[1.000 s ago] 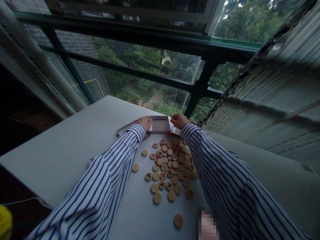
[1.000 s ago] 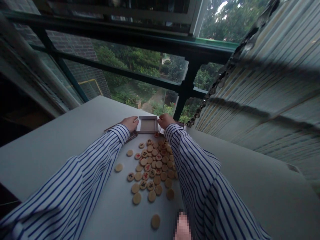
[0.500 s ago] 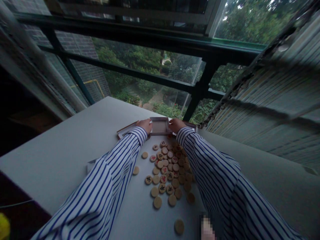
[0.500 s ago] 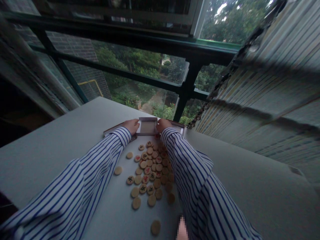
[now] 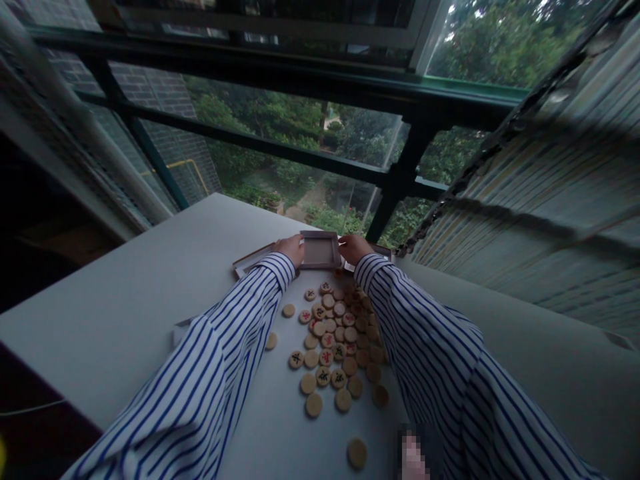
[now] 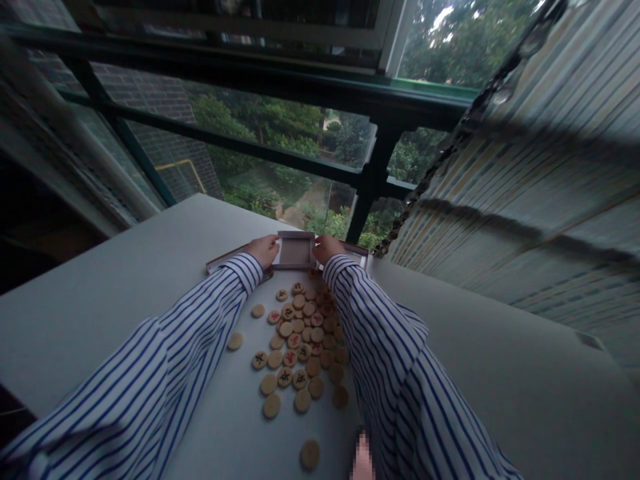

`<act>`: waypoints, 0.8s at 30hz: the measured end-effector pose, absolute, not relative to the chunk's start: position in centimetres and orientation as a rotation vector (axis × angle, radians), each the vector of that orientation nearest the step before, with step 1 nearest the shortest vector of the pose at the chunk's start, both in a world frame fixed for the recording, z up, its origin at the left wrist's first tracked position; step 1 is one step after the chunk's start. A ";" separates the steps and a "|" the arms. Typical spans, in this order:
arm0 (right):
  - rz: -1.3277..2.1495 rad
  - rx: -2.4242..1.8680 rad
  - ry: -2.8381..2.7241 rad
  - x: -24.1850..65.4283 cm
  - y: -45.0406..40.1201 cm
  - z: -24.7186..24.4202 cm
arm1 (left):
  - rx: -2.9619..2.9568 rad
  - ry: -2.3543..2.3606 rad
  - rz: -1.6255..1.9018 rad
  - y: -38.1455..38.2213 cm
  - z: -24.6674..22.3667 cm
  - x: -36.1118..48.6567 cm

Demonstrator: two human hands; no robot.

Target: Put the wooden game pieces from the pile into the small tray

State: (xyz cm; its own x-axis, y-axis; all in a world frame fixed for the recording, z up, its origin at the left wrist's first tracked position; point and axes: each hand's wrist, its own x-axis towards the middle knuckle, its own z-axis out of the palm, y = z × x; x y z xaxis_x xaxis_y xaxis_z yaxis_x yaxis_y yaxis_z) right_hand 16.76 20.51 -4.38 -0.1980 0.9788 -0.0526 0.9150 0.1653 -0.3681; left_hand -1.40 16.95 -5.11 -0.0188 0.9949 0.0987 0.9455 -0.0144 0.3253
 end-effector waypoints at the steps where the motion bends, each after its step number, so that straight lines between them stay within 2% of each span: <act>1: 0.481 -1.845 -2.225 16.8 20.5 -4.3 | 2.072 2.083 0.473 16.9 -5.0 -1.4; 24: 0.570 -1.524 -1.898 17.7 19.1 -1.9 | 1.826 1.917 1.103 16.0 -2.6 -1.7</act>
